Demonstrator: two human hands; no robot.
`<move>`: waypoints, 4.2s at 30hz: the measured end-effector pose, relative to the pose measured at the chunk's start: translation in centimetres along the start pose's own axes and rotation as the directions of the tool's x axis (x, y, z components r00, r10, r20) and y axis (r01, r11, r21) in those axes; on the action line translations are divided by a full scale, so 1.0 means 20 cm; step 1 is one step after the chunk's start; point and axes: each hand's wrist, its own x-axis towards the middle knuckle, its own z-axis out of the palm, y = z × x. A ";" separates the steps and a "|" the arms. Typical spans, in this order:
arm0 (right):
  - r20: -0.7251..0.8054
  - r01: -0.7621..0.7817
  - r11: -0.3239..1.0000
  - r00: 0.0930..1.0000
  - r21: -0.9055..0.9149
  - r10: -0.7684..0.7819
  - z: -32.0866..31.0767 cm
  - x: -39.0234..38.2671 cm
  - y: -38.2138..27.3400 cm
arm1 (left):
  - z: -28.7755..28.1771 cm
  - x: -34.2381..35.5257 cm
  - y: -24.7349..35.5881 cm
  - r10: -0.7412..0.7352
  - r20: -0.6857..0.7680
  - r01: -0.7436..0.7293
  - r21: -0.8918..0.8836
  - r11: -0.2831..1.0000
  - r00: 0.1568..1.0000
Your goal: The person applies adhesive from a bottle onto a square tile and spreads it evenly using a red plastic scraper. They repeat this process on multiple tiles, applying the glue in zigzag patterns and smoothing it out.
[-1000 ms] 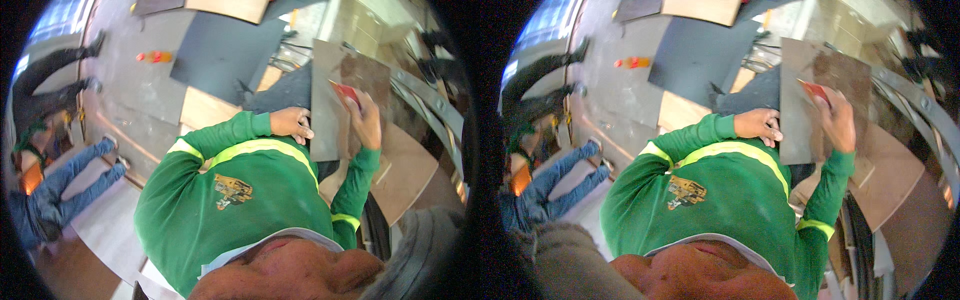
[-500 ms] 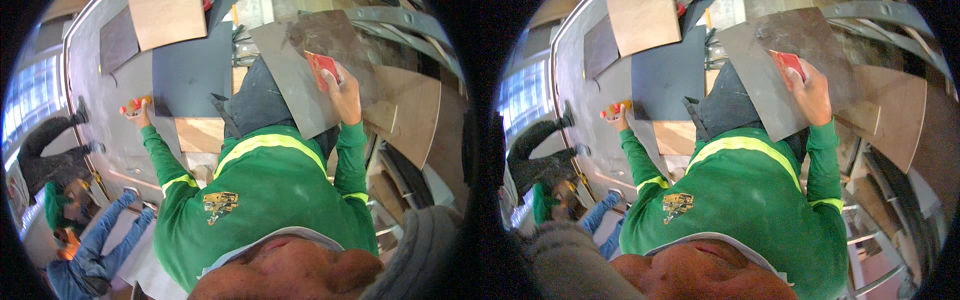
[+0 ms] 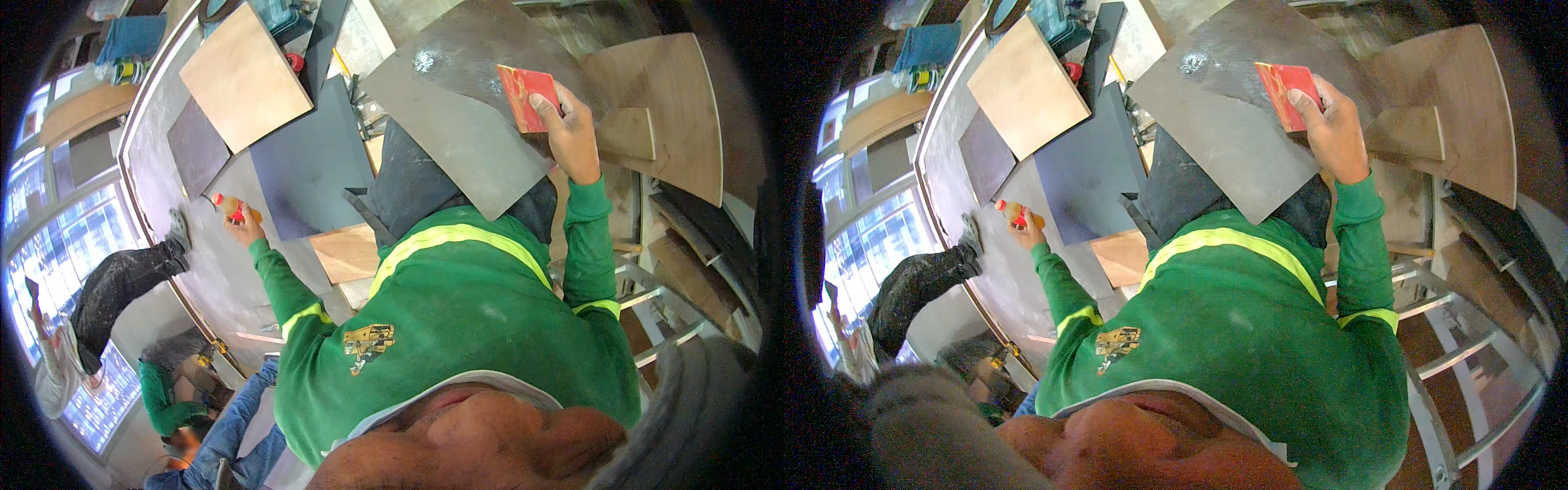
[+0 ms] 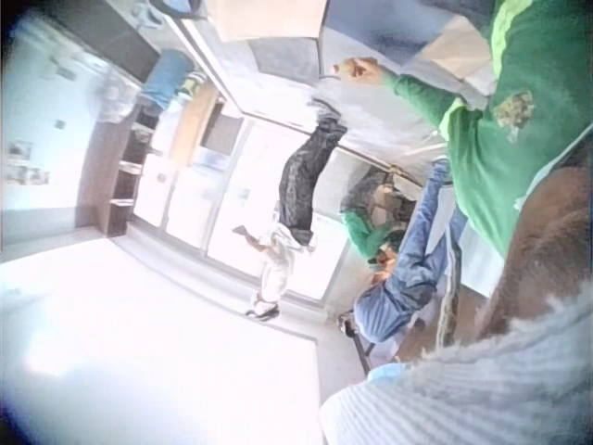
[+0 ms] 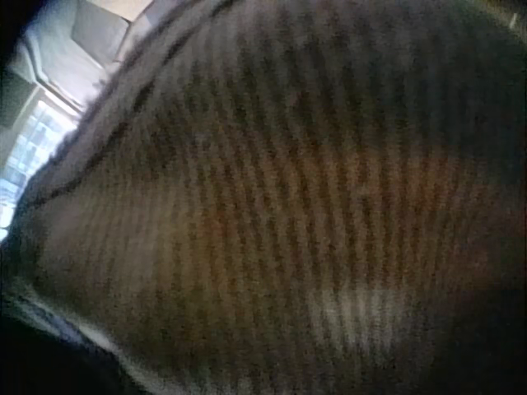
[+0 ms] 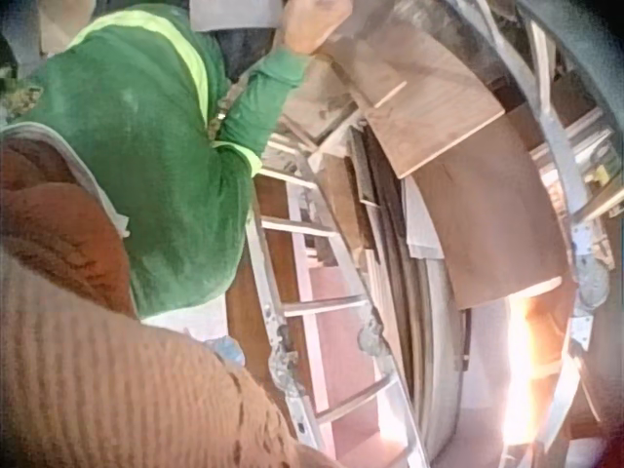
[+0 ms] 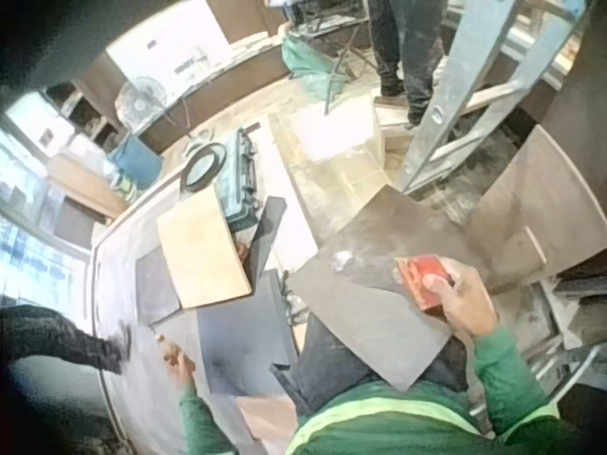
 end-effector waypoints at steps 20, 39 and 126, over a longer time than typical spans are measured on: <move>-0.227 0.110 0.990 0.970 0.090 -0.088 -0.12 -0.09 -0.07 | 0.88 -0.16 2.25 0.726 0.659 -0.962 -0.271 -0.018 -0.199; -0.199 0.108 0.991 0.976 0.074 -0.091 -0.07 -0.17 -0.13 | 0.84 -0.02 2.49 0.658 0.697 -0.956 -0.160 -0.246 -0.285; 0.209 -0.290 0.775 0.956 0.561 0.207 0.24 0.00 -0.03 | 0.68 -0.18 2.22 0.779 0.627 -0.941 -0.251 0.229 0.022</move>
